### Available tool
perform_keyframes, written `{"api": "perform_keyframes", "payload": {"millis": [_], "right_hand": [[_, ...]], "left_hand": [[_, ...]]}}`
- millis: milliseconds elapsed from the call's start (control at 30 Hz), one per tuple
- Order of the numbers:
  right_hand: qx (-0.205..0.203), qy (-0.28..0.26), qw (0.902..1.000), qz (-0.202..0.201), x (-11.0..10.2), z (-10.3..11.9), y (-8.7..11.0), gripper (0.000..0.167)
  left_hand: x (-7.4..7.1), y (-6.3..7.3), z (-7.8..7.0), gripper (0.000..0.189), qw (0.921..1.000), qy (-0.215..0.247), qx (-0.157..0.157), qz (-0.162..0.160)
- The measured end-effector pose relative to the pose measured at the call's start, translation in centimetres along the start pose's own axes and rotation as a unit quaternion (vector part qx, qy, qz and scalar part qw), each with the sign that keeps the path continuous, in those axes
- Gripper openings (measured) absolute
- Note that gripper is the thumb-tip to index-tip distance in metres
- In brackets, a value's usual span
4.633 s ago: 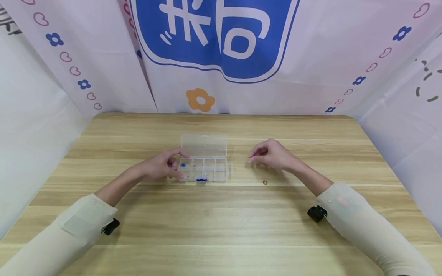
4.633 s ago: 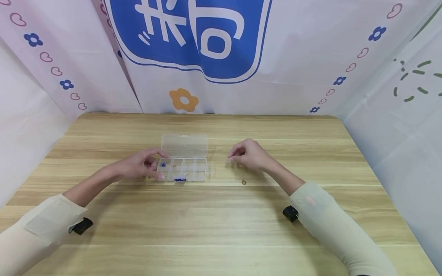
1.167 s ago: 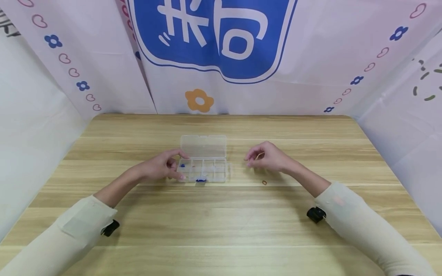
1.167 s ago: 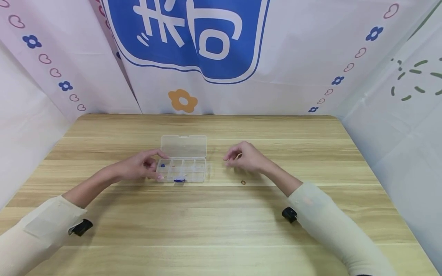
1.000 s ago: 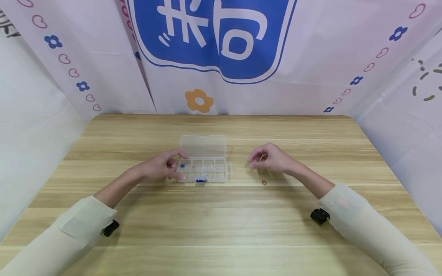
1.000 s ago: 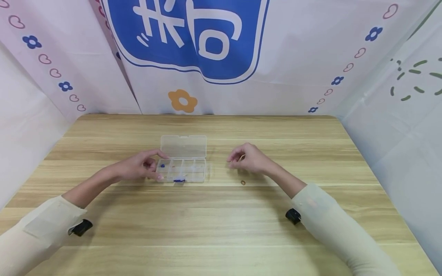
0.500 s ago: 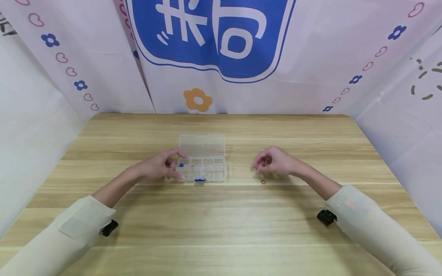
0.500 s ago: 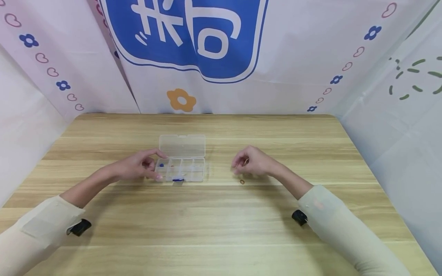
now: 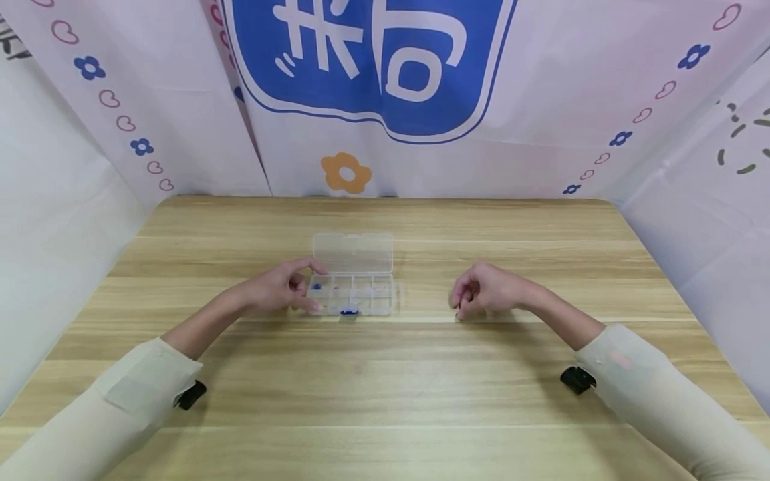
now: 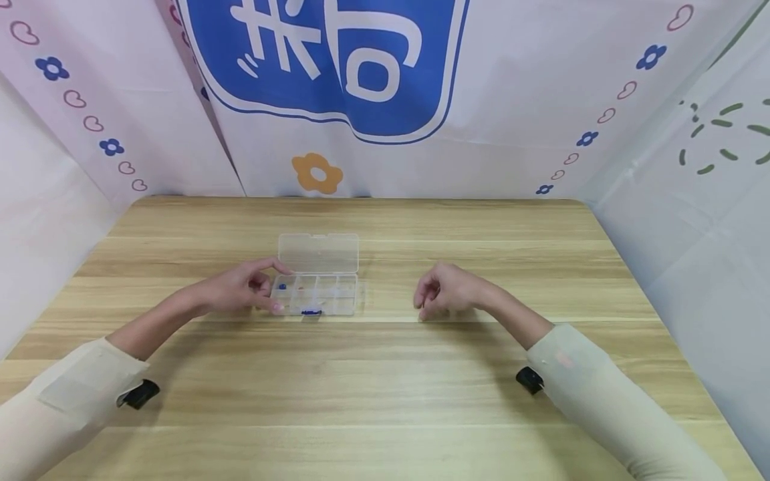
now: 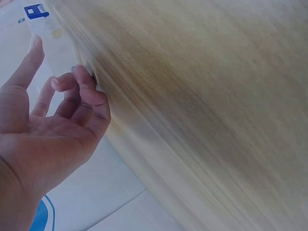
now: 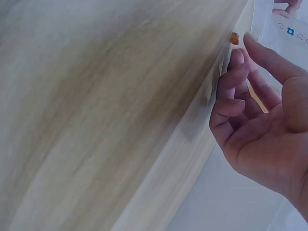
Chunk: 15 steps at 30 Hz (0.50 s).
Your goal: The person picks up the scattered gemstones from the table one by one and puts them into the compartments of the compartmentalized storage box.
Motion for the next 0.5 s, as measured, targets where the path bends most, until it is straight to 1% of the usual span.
{"api": "perform_keyframes", "payload": {"millis": [100,200,500], "right_hand": [[0.003,0.001,1.0000,0.008,0.09,-0.02,0.10,0.013],[-0.004,0.006,0.9999,0.013,0.14,-0.05,0.14,0.010],[-0.010,0.017,0.9997,0.015,0.28,-0.11,0.04,0.007]], "left_hand": [[-0.05,-0.03,0.02,0.062,1.0000,-0.002,0.000,-0.001],[-0.07,-0.06,0.07,0.062,1.0000,-0.002,0.000,-0.002],[0.01,-0.02,0.13,0.062,1.0000,0.005,0.002,0.001]]}}
Point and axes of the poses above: each hand's wrist, its own y-axis away from the middle knuckle, its own x-axis out of the palm, z = x × y, the point moved 6 cm from there along -y, towards the middle knuckle, and after that the axes turned 7 degrees about -y, right-handed, at the moved point
